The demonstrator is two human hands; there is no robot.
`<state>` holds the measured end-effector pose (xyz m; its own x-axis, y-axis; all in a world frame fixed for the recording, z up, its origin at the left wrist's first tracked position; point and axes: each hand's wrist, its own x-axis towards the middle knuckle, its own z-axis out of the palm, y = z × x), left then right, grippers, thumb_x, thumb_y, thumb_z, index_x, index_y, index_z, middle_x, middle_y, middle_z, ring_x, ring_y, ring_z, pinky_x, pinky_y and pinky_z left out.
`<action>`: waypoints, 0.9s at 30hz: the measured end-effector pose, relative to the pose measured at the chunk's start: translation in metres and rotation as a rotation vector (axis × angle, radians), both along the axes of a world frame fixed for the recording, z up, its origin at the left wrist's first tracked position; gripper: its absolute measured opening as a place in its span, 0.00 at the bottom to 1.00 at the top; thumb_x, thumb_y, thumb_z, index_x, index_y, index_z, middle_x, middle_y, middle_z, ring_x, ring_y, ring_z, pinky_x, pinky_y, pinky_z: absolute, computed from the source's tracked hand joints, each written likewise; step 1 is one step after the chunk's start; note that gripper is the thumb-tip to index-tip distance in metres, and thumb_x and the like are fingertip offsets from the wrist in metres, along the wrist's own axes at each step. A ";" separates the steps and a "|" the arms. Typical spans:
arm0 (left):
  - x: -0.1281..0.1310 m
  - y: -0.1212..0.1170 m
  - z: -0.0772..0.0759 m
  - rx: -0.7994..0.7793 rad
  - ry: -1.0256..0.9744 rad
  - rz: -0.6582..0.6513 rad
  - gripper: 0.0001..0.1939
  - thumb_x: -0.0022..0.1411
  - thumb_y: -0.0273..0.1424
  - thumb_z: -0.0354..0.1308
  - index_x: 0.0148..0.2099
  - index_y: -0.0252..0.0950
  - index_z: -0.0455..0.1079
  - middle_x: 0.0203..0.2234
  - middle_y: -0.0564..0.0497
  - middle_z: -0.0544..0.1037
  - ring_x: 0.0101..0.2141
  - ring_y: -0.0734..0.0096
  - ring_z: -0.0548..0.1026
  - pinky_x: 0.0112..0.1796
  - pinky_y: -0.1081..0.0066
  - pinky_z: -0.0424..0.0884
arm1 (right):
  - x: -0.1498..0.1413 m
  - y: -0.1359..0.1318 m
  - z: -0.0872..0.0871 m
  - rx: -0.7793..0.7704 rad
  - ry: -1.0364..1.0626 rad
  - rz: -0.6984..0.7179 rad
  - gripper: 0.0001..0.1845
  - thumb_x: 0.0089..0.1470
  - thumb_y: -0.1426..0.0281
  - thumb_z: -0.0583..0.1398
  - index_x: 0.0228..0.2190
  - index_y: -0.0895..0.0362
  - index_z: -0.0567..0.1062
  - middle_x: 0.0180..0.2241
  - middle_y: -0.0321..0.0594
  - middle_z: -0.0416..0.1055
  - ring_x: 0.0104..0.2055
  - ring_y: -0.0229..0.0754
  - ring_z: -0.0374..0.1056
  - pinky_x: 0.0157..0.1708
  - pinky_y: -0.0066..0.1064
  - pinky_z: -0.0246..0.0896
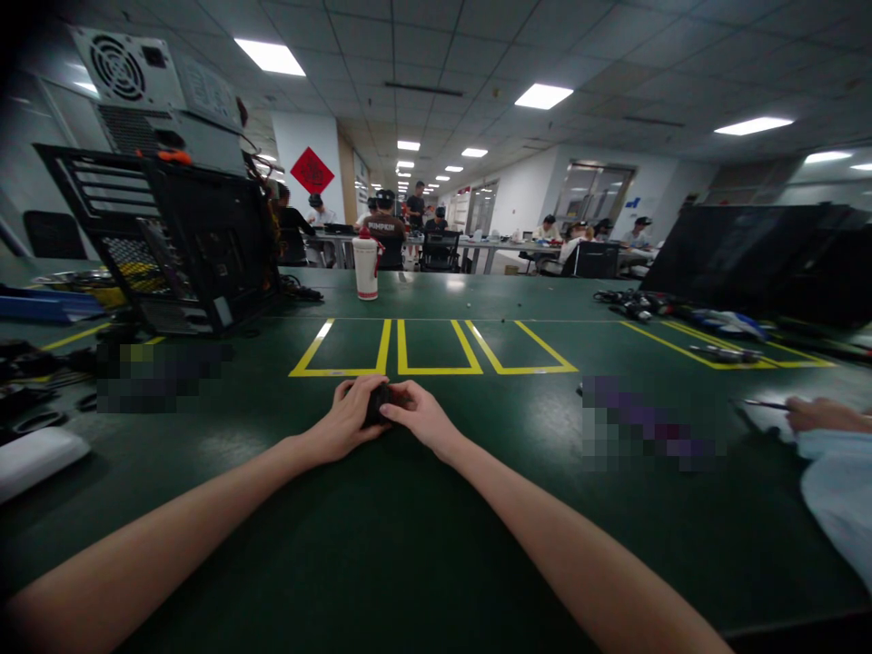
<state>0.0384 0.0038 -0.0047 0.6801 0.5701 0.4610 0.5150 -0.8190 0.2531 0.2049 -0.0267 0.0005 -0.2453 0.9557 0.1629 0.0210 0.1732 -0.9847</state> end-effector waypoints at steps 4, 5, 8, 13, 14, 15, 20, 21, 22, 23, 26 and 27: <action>0.000 0.000 -0.001 0.006 -0.001 -0.005 0.30 0.53 0.32 0.52 0.55 0.38 0.42 0.50 0.44 0.56 0.50 0.61 0.57 0.50 0.55 0.48 | -0.002 -0.001 0.001 0.039 0.053 -0.017 0.15 0.41 0.68 0.60 0.34 0.55 0.66 0.36 0.37 0.65 0.41 0.38 0.62 0.42 0.34 0.57; 0.000 0.001 -0.001 0.012 -0.005 -0.002 0.30 0.53 0.32 0.53 0.54 0.38 0.42 0.50 0.44 0.57 0.50 0.61 0.57 0.50 0.55 0.48 | -0.002 -0.001 0.001 0.049 0.054 -0.038 0.13 0.42 0.68 0.60 0.33 0.55 0.66 0.35 0.36 0.65 0.40 0.37 0.63 0.42 0.34 0.57; 0.001 0.002 -0.002 0.025 -0.014 0.004 0.30 0.53 0.32 0.53 0.54 0.38 0.43 0.50 0.44 0.57 0.50 0.60 0.57 0.50 0.55 0.47 | -0.003 0.002 -0.001 0.054 0.035 -0.092 0.13 0.42 0.67 0.59 0.33 0.56 0.67 0.36 0.37 0.65 0.40 0.38 0.62 0.42 0.35 0.57; 0.000 0.002 -0.002 0.013 -0.009 -0.003 0.30 0.53 0.32 0.53 0.55 0.38 0.42 0.50 0.43 0.56 0.50 0.60 0.57 0.50 0.55 0.47 | -0.001 0.003 -0.003 -0.010 0.005 -0.038 0.16 0.43 0.67 0.59 0.37 0.56 0.66 0.39 0.40 0.65 0.42 0.40 0.62 0.44 0.37 0.57; 0.000 0.002 -0.002 0.010 -0.007 -0.004 0.30 0.53 0.32 0.53 0.55 0.38 0.42 0.50 0.43 0.56 0.50 0.60 0.57 0.50 0.55 0.48 | -0.001 0.002 -0.002 -0.006 0.017 -0.019 0.17 0.42 0.68 0.60 0.37 0.56 0.66 0.39 0.39 0.65 0.42 0.40 0.62 0.44 0.37 0.57; 0.000 0.002 -0.002 0.009 -0.006 -0.004 0.30 0.53 0.32 0.53 0.55 0.38 0.42 0.50 0.44 0.56 0.50 0.60 0.57 0.50 0.55 0.48 | 0.000 0.001 -0.002 0.001 0.033 -0.004 0.17 0.40 0.69 0.61 0.36 0.55 0.66 0.39 0.38 0.64 0.42 0.39 0.62 0.44 0.36 0.57; 0.000 0.001 -0.001 0.006 -0.013 -0.001 0.30 0.53 0.32 0.53 0.54 0.38 0.42 0.50 0.44 0.57 0.50 0.60 0.57 0.50 0.55 0.48 | -0.002 -0.002 0.000 0.035 0.079 -0.021 0.15 0.40 0.70 0.61 0.33 0.55 0.66 0.37 0.36 0.64 0.40 0.38 0.63 0.42 0.34 0.58; 0.000 0.001 -0.001 0.005 -0.015 -0.002 0.30 0.53 0.32 0.53 0.54 0.39 0.42 0.50 0.44 0.57 0.50 0.60 0.57 0.50 0.55 0.48 | -0.003 -0.002 0.000 0.045 0.076 -0.038 0.14 0.40 0.70 0.60 0.34 0.55 0.66 0.36 0.36 0.64 0.40 0.38 0.63 0.42 0.34 0.58; 0.001 0.001 -0.001 0.003 -0.014 -0.006 0.30 0.53 0.32 0.53 0.54 0.39 0.42 0.50 0.44 0.57 0.50 0.60 0.57 0.50 0.55 0.48 | -0.003 -0.002 0.000 0.048 0.069 -0.053 0.15 0.41 0.69 0.60 0.34 0.55 0.66 0.36 0.37 0.64 0.40 0.38 0.63 0.43 0.35 0.58; 0.001 0.001 -0.001 0.002 -0.014 -0.008 0.29 0.54 0.32 0.52 0.54 0.39 0.42 0.50 0.44 0.57 0.50 0.60 0.57 0.50 0.55 0.47 | -0.003 -0.002 0.000 0.043 0.057 -0.061 0.15 0.41 0.69 0.60 0.35 0.55 0.66 0.37 0.37 0.64 0.41 0.38 0.63 0.43 0.35 0.57; 0.001 0.000 0.000 -0.003 -0.010 -0.006 0.30 0.53 0.31 0.53 0.55 0.39 0.42 0.50 0.44 0.56 0.50 0.60 0.57 0.50 0.54 0.47 | -0.002 -0.001 0.001 -0.004 0.025 -0.043 0.17 0.42 0.69 0.59 0.38 0.56 0.66 0.40 0.39 0.64 0.42 0.39 0.62 0.44 0.37 0.56; 0.000 0.000 0.001 -0.005 -0.008 -0.005 0.30 0.53 0.31 0.53 0.55 0.39 0.41 0.50 0.44 0.56 0.50 0.60 0.57 0.50 0.54 0.47 | -0.002 -0.002 0.002 -0.014 0.030 -0.025 0.17 0.42 0.69 0.59 0.38 0.56 0.66 0.40 0.39 0.64 0.42 0.40 0.62 0.45 0.37 0.56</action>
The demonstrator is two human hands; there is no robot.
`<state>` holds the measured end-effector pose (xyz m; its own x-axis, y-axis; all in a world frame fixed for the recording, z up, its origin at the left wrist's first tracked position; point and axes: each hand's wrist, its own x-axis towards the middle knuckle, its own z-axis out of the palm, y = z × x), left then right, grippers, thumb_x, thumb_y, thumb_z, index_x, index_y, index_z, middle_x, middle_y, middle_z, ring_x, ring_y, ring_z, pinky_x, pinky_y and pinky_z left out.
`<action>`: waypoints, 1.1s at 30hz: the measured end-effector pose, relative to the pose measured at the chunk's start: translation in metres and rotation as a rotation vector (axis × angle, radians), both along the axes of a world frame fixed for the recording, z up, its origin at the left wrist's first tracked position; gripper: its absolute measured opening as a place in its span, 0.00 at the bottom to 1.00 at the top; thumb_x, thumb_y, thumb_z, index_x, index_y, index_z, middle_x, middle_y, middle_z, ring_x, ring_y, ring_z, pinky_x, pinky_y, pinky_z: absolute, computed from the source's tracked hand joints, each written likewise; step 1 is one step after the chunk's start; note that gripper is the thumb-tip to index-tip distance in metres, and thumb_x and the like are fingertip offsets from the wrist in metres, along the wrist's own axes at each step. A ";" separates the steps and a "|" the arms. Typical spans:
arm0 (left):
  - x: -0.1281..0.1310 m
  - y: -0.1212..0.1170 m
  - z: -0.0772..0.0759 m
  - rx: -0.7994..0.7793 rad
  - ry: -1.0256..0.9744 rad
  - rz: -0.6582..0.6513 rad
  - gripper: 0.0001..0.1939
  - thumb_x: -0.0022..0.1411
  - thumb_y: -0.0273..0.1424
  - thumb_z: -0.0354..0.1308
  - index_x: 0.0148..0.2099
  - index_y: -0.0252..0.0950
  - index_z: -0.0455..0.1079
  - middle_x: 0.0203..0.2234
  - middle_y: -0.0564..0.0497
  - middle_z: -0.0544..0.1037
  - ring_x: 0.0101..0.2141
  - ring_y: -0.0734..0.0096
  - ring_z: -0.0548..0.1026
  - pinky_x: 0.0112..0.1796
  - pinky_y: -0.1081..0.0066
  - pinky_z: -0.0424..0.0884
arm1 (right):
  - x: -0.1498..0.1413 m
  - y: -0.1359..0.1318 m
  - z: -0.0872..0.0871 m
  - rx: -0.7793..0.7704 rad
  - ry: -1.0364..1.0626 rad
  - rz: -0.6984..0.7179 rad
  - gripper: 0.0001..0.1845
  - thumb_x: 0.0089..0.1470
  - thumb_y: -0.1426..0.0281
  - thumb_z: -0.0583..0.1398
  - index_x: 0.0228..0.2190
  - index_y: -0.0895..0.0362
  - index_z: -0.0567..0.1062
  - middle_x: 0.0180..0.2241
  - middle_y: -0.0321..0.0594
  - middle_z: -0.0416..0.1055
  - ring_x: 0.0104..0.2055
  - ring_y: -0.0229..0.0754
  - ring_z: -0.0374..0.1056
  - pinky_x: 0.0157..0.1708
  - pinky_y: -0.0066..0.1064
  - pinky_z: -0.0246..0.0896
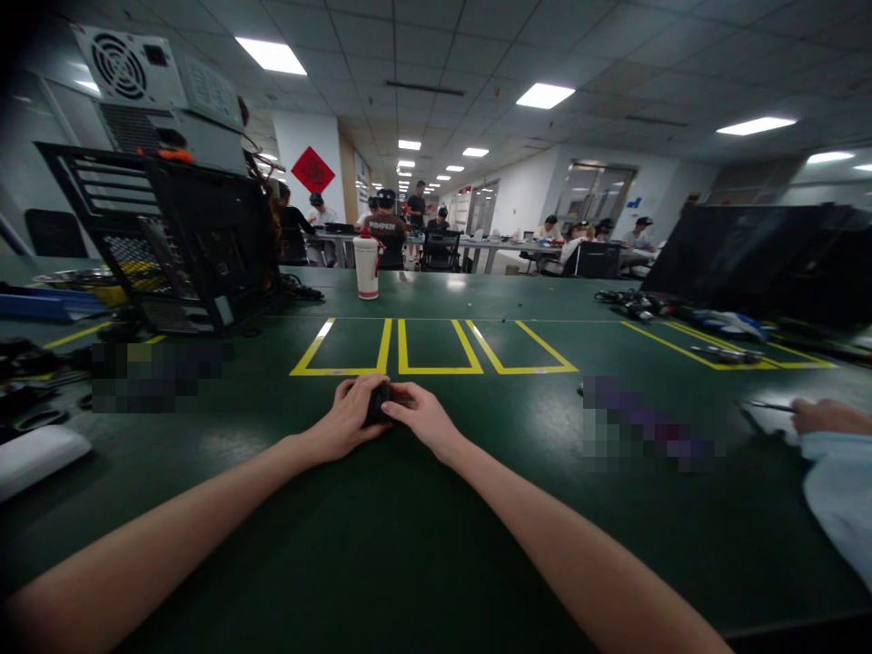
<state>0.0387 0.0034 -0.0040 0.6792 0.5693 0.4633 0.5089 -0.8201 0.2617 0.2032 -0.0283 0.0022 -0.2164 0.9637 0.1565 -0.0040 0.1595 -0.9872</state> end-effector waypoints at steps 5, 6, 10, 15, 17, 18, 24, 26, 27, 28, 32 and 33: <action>-0.001 -0.002 0.004 -0.012 0.017 -0.013 0.29 0.54 0.32 0.51 0.55 0.39 0.42 0.50 0.44 0.56 0.50 0.60 0.57 0.50 0.54 0.47 | 0.000 -0.002 0.001 0.008 0.061 0.048 0.18 0.38 0.72 0.62 0.35 0.55 0.65 0.40 0.37 0.64 0.43 0.39 0.62 0.44 0.36 0.57; -0.001 -0.002 0.004 -0.011 0.014 -0.010 0.29 0.54 0.32 0.52 0.55 0.39 0.42 0.50 0.44 0.56 0.50 0.60 0.57 0.50 0.54 0.47 | -0.001 -0.002 0.001 0.018 0.063 0.037 0.17 0.38 0.72 0.62 0.35 0.55 0.65 0.39 0.37 0.64 0.42 0.39 0.63 0.44 0.36 0.57; 0.001 0.001 -0.001 0.006 -0.006 0.005 0.30 0.53 0.32 0.53 0.54 0.38 0.42 0.49 0.44 0.57 0.50 0.60 0.57 0.50 0.55 0.48 | -0.002 0.001 -0.003 0.056 0.045 -0.029 0.16 0.40 0.70 0.60 0.35 0.55 0.66 0.38 0.38 0.65 0.41 0.39 0.63 0.43 0.36 0.57; 0.001 0.001 -0.001 0.003 -0.001 0.004 0.30 0.53 0.31 0.53 0.55 0.38 0.42 0.50 0.43 0.56 0.50 0.60 0.56 0.50 0.55 0.47 | 0.001 0.003 -0.003 -0.008 0.019 0.015 0.19 0.40 0.69 0.60 0.38 0.56 0.66 0.40 0.40 0.64 0.42 0.40 0.63 0.45 0.38 0.56; -0.001 -0.001 0.002 -0.008 0.008 -0.007 0.30 0.54 0.31 0.52 0.55 0.38 0.42 0.50 0.43 0.56 0.50 0.60 0.56 0.50 0.55 0.47 | 0.001 0.003 -0.003 -0.002 0.047 0.048 0.19 0.38 0.71 0.62 0.37 0.56 0.66 0.40 0.39 0.64 0.42 0.40 0.63 0.45 0.37 0.56; -0.001 -0.002 0.003 -0.014 0.013 -0.014 0.29 0.54 0.31 0.52 0.55 0.38 0.42 0.50 0.43 0.56 0.50 0.60 0.56 0.50 0.55 0.47 | 0.002 0.002 -0.002 0.007 0.057 0.052 0.20 0.38 0.72 0.62 0.36 0.55 0.65 0.39 0.38 0.64 0.42 0.39 0.62 0.44 0.37 0.57; 0.000 -0.001 0.001 -0.003 0.002 -0.004 0.30 0.54 0.32 0.52 0.55 0.38 0.41 0.50 0.44 0.56 0.50 0.60 0.56 0.50 0.55 0.47 | 0.000 -0.001 0.000 0.051 0.013 -0.021 0.15 0.41 0.70 0.60 0.35 0.55 0.66 0.37 0.37 0.64 0.42 0.38 0.62 0.45 0.35 0.56; 0.001 0.001 -0.001 -0.001 -0.004 -0.002 0.30 0.53 0.32 0.53 0.55 0.39 0.41 0.50 0.44 0.56 0.50 0.60 0.56 0.50 0.54 0.47 | 0.000 0.000 0.000 0.017 -0.014 -0.039 0.16 0.42 0.69 0.59 0.37 0.56 0.65 0.38 0.38 0.64 0.42 0.39 0.62 0.45 0.36 0.56; 0.001 0.001 -0.002 -0.003 -0.004 -0.002 0.30 0.53 0.32 0.53 0.55 0.39 0.41 0.50 0.44 0.56 0.50 0.59 0.57 0.50 0.54 0.47 | 0.000 0.000 0.000 -0.004 -0.023 -0.037 0.17 0.42 0.69 0.59 0.37 0.56 0.65 0.39 0.39 0.64 0.42 0.39 0.62 0.45 0.37 0.56; 0.000 0.001 -0.002 -0.007 -0.001 -0.002 0.30 0.53 0.32 0.53 0.55 0.40 0.41 0.50 0.44 0.56 0.50 0.59 0.57 0.50 0.54 0.47 | 0.001 0.001 0.000 -0.023 -0.024 -0.027 0.17 0.42 0.69 0.59 0.38 0.57 0.65 0.39 0.39 0.64 0.43 0.39 0.61 0.45 0.37 0.56; -0.002 -0.001 0.002 -0.016 0.011 -0.010 0.30 0.54 0.31 0.52 0.55 0.39 0.41 0.50 0.44 0.56 0.50 0.59 0.57 0.50 0.54 0.47 | 0.003 0.002 -0.001 -0.032 0.040 0.058 0.18 0.39 0.73 0.61 0.36 0.55 0.65 0.39 0.37 0.64 0.42 0.39 0.62 0.45 0.37 0.57; -0.002 -0.001 0.003 -0.017 0.014 -0.015 0.30 0.54 0.31 0.52 0.55 0.38 0.41 0.50 0.44 0.56 0.50 0.60 0.57 0.50 0.54 0.47 | 0.004 0.002 -0.002 -0.024 0.057 0.070 0.19 0.38 0.73 0.62 0.36 0.55 0.65 0.39 0.37 0.64 0.42 0.39 0.62 0.45 0.36 0.57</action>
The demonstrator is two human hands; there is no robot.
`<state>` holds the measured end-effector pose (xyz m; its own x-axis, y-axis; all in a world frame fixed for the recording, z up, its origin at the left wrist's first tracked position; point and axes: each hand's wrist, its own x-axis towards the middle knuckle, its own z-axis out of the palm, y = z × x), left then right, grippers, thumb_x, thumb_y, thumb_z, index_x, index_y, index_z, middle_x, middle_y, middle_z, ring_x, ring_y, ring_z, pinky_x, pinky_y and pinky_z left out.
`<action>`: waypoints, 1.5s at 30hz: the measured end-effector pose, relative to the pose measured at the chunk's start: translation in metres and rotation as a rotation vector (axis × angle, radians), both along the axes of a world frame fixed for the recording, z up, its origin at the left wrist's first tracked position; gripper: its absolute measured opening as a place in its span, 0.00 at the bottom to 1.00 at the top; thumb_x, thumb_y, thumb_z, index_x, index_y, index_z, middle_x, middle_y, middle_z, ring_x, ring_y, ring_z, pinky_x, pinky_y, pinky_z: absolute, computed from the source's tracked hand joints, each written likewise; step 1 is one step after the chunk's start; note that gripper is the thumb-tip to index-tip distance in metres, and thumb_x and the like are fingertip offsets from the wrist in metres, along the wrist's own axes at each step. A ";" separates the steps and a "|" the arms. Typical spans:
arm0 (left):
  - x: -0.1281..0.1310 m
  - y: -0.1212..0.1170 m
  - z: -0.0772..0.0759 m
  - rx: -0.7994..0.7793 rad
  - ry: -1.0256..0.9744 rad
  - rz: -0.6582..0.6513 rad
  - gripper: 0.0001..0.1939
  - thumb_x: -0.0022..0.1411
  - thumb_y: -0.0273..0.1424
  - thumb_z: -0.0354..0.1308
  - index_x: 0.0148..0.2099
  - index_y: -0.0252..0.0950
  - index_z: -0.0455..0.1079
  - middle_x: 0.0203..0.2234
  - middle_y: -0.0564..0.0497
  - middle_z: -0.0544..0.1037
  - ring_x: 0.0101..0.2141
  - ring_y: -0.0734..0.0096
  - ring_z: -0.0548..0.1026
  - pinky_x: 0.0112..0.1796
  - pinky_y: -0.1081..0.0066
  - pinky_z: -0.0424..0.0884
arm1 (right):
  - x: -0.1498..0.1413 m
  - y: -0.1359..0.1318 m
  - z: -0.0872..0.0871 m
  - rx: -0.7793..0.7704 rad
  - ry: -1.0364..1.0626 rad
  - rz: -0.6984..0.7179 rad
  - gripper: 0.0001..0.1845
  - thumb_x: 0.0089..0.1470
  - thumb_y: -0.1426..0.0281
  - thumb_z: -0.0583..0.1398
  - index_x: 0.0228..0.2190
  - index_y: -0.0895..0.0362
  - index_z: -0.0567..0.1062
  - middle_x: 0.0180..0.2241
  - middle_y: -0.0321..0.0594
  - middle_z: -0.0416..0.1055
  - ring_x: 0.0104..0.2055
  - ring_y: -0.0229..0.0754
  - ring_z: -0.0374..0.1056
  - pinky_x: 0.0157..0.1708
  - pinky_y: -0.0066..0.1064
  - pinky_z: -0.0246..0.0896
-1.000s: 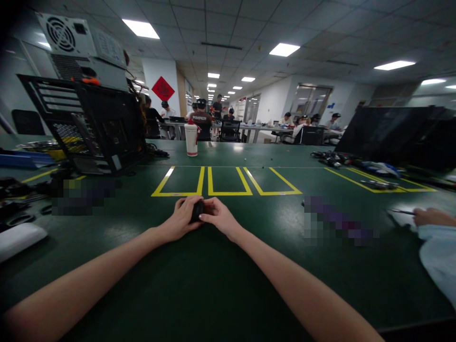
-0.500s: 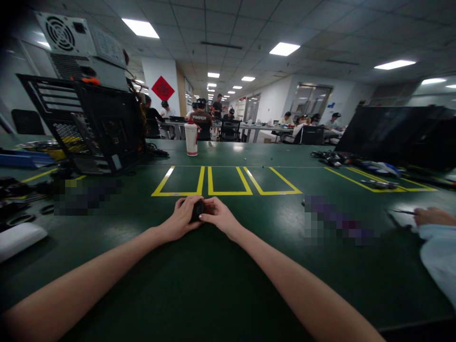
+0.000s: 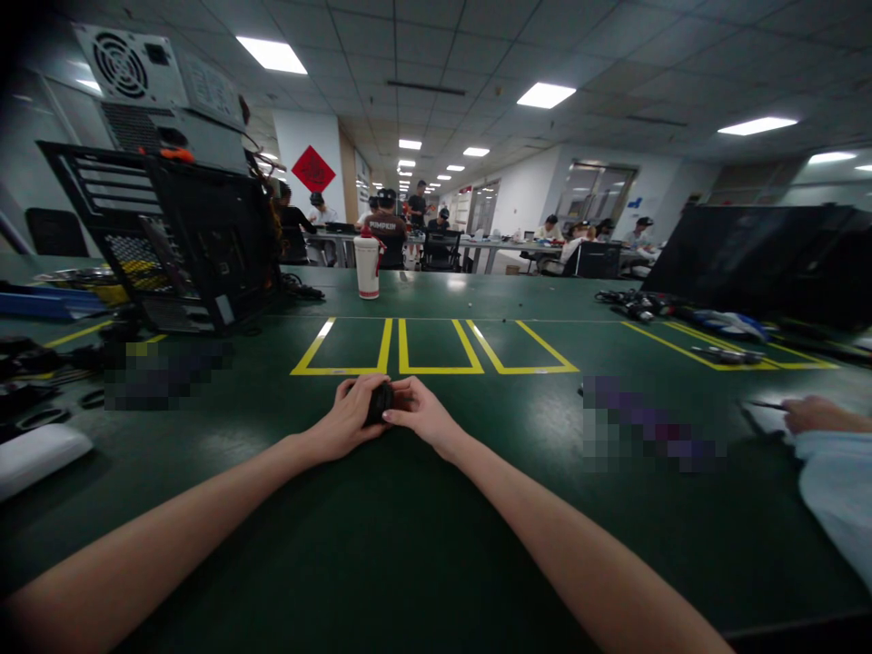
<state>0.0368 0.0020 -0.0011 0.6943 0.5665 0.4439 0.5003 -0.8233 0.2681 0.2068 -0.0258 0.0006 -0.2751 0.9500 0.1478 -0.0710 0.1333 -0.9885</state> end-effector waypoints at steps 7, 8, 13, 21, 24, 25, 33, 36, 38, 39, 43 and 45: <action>0.004 0.003 -0.006 0.032 -0.025 0.033 0.31 0.52 0.31 0.54 0.54 0.39 0.42 0.49 0.44 0.57 0.50 0.59 0.57 0.49 0.54 0.48 | -0.001 0.002 -0.003 0.061 -0.016 -0.068 0.16 0.40 0.69 0.61 0.34 0.55 0.66 0.37 0.37 0.65 0.42 0.38 0.62 0.45 0.36 0.55; 0.004 0.004 -0.007 0.032 -0.026 0.033 0.31 0.52 0.31 0.54 0.54 0.39 0.42 0.49 0.44 0.57 0.50 0.59 0.57 0.49 0.54 0.48 | -0.001 0.002 -0.004 0.056 -0.026 -0.078 0.16 0.40 0.68 0.61 0.35 0.55 0.66 0.37 0.37 0.65 0.42 0.38 0.62 0.45 0.36 0.55; 0.002 0.003 -0.004 0.013 -0.019 0.017 0.31 0.53 0.31 0.53 0.55 0.40 0.42 0.50 0.44 0.56 0.50 0.59 0.57 0.50 0.54 0.47 | 0.001 0.005 -0.003 -0.008 -0.040 -0.034 0.17 0.41 0.69 0.60 0.37 0.56 0.66 0.40 0.39 0.65 0.43 0.39 0.61 0.46 0.37 0.54; 0.001 0.002 -0.002 0.014 -0.013 0.007 0.29 0.53 0.31 0.52 0.54 0.38 0.42 0.50 0.43 0.56 0.50 0.60 0.56 0.50 0.54 0.47 | 0.003 0.005 -0.005 -0.002 -0.006 0.018 0.22 0.36 0.72 0.63 0.37 0.53 0.64 0.39 0.37 0.64 0.43 0.39 0.61 0.45 0.37 0.55; 0.001 0.002 -0.002 0.016 -0.021 0.005 0.29 0.53 0.32 0.53 0.54 0.38 0.42 0.50 0.44 0.56 0.50 0.60 0.57 0.50 0.55 0.48 | 0.001 0.005 -0.004 0.015 -0.014 -0.025 0.17 0.39 0.68 0.62 0.35 0.54 0.65 0.37 0.37 0.65 0.42 0.39 0.62 0.44 0.37 0.56; 0.001 0.001 -0.002 0.015 -0.023 0.004 0.29 0.53 0.32 0.53 0.54 0.39 0.42 0.50 0.44 0.56 0.50 0.60 0.57 0.50 0.55 0.47 | 0.000 0.005 -0.004 0.024 -0.020 -0.038 0.16 0.40 0.67 0.61 0.34 0.55 0.65 0.37 0.37 0.66 0.42 0.39 0.62 0.44 0.37 0.56; 0.001 0.002 -0.004 0.020 -0.023 0.014 0.30 0.53 0.32 0.53 0.55 0.38 0.42 0.50 0.43 0.56 0.50 0.59 0.56 0.50 0.54 0.47 | 0.002 0.007 -0.003 -0.001 -0.077 -0.061 0.18 0.40 0.66 0.61 0.36 0.57 0.66 0.39 0.39 0.66 0.42 0.39 0.62 0.45 0.37 0.55; 0.002 0.003 -0.006 0.030 -0.023 0.025 0.30 0.52 0.31 0.54 0.54 0.38 0.43 0.49 0.43 0.57 0.50 0.59 0.56 0.49 0.55 0.48 | 0.004 0.007 -0.001 0.009 -0.052 -0.009 0.19 0.37 0.70 0.63 0.34 0.57 0.66 0.38 0.38 0.66 0.42 0.39 0.62 0.45 0.37 0.55; 0.003 0.003 -0.006 0.033 -0.024 0.025 0.30 0.52 0.31 0.54 0.54 0.38 0.43 0.49 0.43 0.57 0.50 0.59 0.56 0.49 0.54 0.48 | 0.004 0.007 -0.002 0.021 -0.034 0.007 0.21 0.35 0.71 0.64 0.35 0.55 0.66 0.37 0.37 0.66 0.42 0.39 0.62 0.44 0.36 0.56; 0.003 0.003 -0.006 0.033 -0.024 0.022 0.30 0.53 0.32 0.53 0.54 0.38 0.43 0.49 0.43 0.57 0.50 0.59 0.57 0.49 0.54 0.48 | 0.004 0.006 -0.002 0.025 -0.028 0.000 0.20 0.35 0.71 0.64 0.34 0.55 0.65 0.36 0.37 0.66 0.42 0.39 0.62 0.43 0.36 0.56; 0.002 0.001 -0.003 0.025 -0.023 0.011 0.30 0.53 0.32 0.53 0.55 0.38 0.42 0.49 0.44 0.57 0.50 0.60 0.57 0.50 0.55 0.48 | 0.001 0.006 -0.005 0.052 -0.028 -0.062 0.15 0.39 0.68 0.61 0.32 0.55 0.66 0.35 0.36 0.66 0.40 0.38 0.62 0.42 0.35 0.57; 0.001 0.001 -0.003 0.023 -0.020 0.011 0.30 0.53 0.32 0.53 0.55 0.38 0.42 0.49 0.44 0.57 0.50 0.60 0.57 0.50 0.56 0.48 | -0.001 0.007 -0.005 0.058 -0.042 -0.087 0.15 0.40 0.67 0.61 0.33 0.55 0.66 0.36 0.36 0.66 0.40 0.38 0.62 0.43 0.35 0.57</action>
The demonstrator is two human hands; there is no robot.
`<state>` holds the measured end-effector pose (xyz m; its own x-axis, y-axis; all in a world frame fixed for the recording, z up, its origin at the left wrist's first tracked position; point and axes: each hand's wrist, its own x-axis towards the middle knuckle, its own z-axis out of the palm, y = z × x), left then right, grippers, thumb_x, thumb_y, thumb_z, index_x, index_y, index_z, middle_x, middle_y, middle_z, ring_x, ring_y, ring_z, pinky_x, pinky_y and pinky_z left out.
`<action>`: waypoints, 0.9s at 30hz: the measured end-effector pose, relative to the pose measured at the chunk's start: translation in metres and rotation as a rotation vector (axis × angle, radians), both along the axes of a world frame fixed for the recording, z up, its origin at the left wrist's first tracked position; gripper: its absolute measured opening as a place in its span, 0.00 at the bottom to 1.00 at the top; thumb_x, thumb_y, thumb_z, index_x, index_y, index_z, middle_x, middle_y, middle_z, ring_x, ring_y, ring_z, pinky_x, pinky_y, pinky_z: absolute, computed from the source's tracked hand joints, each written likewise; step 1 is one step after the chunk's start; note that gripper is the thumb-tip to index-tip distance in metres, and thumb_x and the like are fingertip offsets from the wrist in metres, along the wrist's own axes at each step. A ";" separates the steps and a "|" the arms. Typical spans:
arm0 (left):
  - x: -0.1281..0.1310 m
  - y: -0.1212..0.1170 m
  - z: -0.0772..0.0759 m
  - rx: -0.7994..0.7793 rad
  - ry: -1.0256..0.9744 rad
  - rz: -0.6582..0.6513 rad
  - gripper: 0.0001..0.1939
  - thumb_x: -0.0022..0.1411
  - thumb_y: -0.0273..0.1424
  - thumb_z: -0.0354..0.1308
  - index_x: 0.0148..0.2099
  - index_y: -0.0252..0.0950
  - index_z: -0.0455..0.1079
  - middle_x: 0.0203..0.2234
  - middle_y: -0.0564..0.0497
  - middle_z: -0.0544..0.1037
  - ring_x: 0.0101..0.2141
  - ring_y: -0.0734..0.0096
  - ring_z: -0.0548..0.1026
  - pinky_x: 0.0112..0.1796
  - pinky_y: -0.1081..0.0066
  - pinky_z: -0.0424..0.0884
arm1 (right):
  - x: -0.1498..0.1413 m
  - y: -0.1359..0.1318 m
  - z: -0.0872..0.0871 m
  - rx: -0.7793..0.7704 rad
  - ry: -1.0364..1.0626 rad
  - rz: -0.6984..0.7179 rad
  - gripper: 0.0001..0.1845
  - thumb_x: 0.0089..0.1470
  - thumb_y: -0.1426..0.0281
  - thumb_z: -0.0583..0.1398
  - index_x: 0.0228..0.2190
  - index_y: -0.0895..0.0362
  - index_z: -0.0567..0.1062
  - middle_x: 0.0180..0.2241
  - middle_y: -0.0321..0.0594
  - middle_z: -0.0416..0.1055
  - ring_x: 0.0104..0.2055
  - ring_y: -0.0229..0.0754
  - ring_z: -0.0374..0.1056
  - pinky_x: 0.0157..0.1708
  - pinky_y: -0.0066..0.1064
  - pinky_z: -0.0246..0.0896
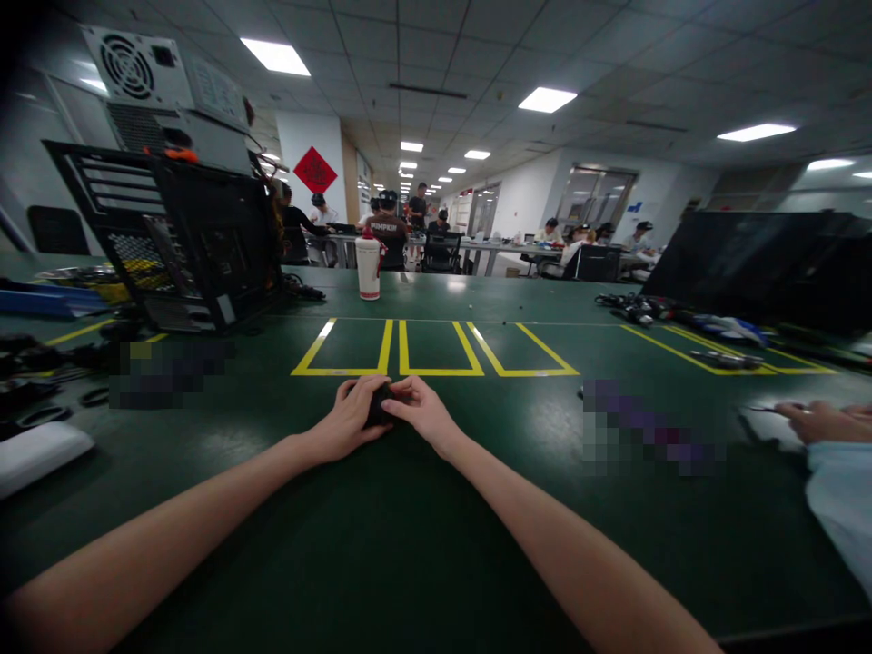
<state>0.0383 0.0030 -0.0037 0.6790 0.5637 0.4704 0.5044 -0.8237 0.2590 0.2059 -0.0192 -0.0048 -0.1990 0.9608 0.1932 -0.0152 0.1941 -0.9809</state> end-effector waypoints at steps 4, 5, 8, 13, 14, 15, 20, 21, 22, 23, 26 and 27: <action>0.000 0.001 -0.002 0.004 -0.004 0.003 0.30 0.53 0.32 0.53 0.55 0.38 0.42 0.49 0.44 0.57 0.50 0.60 0.57 0.50 0.55 0.48 | 0.000 0.000 0.002 -0.063 -0.045 -0.014 0.18 0.40 0.65 0.61 0.35 0.57 0.66 0.38 0.39 0.65 0.42 0.40 0.62 0.44 0.37 0.56; 0.000 0.001 -0.002 0.005 -0.004 0.003 0.30 0.53 0.32 0.53 0.55 0.39 0.42 0.50 0.44 0.57 0.50 0.60 0.57 0.50 0.55 0.48 | 0.001 0.001 0.003 -0.074 -0.049 -0.002 0.17 0.40 0.66 0.61 0.35 0.57 0.66 0.38 0.39 0.65 0.42 0.40 0.62 0.44 0.38 0.55; 0.000 0.002 -0.003 0.006 -0.006 0.002 0.30 0.53 0.31 0.53 0.55 0.39 0.42 0.49 0.44 0.57 0.50 0.59 0.57 0.49 0.55 0.49 | 0.003 0.000 0.004 -0.051 -0.024 0.055 0.19 0.37 0.69 0.62 0.35 0.56 0.66 0.38 0.39 0.65 0.42 0.40 0.62 0.45 0.38 0.55; 0.000 0.001 -0.001 -0.002 -0.007 -0.005 0.30 0.53 0.32 0.53 0.54 0.39 0.43 0.49 0.44 0.57 0.49 0.59 0.57 0.49 0.55 0.49 | 0.003 -0.001 0.001 -0.020 0.013 0.046 0.18 0.37 0.69 0.63 0.34 0.54 0.65 0.36 0.37 0.65 0.42 0.39 0.62 0.43 0.36 0.57; 0.000 0.001 -0.001 -0.001 -0.009 -0.004 0.30 0.53 0.32 0.53 0.54 0.39 0.43 0.49 0.44 0.57 0.49 0.59 0.57 0.49 0.55 0.49 | 0.002 0.000 0.000 -0.015 0.013 0.028 0.17 0.38 0.68 0.62 0.33 0.54 0.66 0.36 0.37 0.65 0.41 0.39 0.62 0.43 0.36 0.57; 0.000 0.001 -0.001 0.000 -0.009 -0.005 0.30 0.53 0.32 0.53 0.54 0.38 0.43 0.49 0.44 0.57 0.49 0.60 0.57 0.49 0.55 0.49 | 0.002 0.000 0.000 -0.012 0.011 0.014 0.16 0.39 0.67 0.62 0.33 0.55 0.66 0.35 0.37 0.66 0.41 0.39 0.62 0.42 0.36 0.57; 0.001 0.002 -0.003 0.014 0.001 0.011 0.30 0.52 0.31 0.53 0.54 0.38 0.43 0.49 0.43 0.57 0.50 0.60 0.57 0.49 0.55 0.48 | 0.001 0.003 -0.001 -0.056 -0.034 -0.009 0.17 0.39 0.65 0.61 0.35 0.56 0.66 0.37 0.38 0.66 0.42 0.40 0.62 0.44 0.37 0.55; 0.001 0.002 -0.004 0.016 0.002 0.015 0.30 0.52 0.31 0.54 0.54 0.38 0.43 0.49 0.43 0.57 0.50 0.60 0.57 0.49 0.55 0.48 | 0.002 0.003 0.000 -0.067 -0.041 0.000 0.17 0.40 0.65 0.61 0.35 0.56 0.67 0.38 0.39 0.66 0.42 0.40 0.62 0.45 0.38 0.55; 0.001 0.002 -0.004 0.017 0.002 0.017 0.31 0.52 0.31 0.54 0.54 0.38 0.43 0.49 0.43 0.57 0.50 0.60 0.56 0.49 0.55 0.48 | 0.002 0.004 0.000 -0.073 -0.042 0.012 0.17 0.40 0.65 0.61 0.35 0.56 0.67 0.38 0.39 0.66 0.42 0.40 0.62 0.45 0.38 0.54; 0.001 0.002 -0.004 0.016 0.002 0.016 0.31 0.52 0.31 0.54 0.54 0.38 0.43 0.49 0.44 0.57 0.50 0.60 0.56 0.49 0.55 0.48 | 0.003 0.004 0.000 -0.073 -0.039 0.028 0.17 0.39 0.66 0.61 0.35 0.56 0.67 0.38 0.39 0.66 0.42 0.40 0.62 0.45 0.38 0.54; 0.000 0.001 -0.002 0.008 0.003 0.008 0.30 0.52 0.31 0.53 0.54 0.38 0.43 0.49 0.44 0.57 0.50 0.60 0.57 0.49 0.56 0.48 | 0.004 0.003 0.001 -0.049 -0.005 0.072 0.20 0.36 0.69 0.63 0.35 0.55 0.66 0.37 0.38 0.66 0.42 0.40 0.62 0.44 0.37 0.55; 0.000 0.000 -0.002 0.006 0.002 0.006 0.30 0.52 0.31 0.53 0.54 0.38 0.43 0.49 0.44 0.58 0.50 0.60 0.57 0.49 0.56 0.48 | 0.004 0.002 0.001 -0.041 0.011 0.079 0.21 0.35 0.70 0.64 0.35 0.55 0.66 0.37 0.37 0.66 0.42 0.40 0.62 0.44 0.36 0.55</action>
<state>0.0384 0.0035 -0.0053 0.6764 0.5653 0.4721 0.5102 -0.8219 0.2533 0.2101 -0.0173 -0.0036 -0.2723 0.9493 0.1570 -0.0394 0.1520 -0.9876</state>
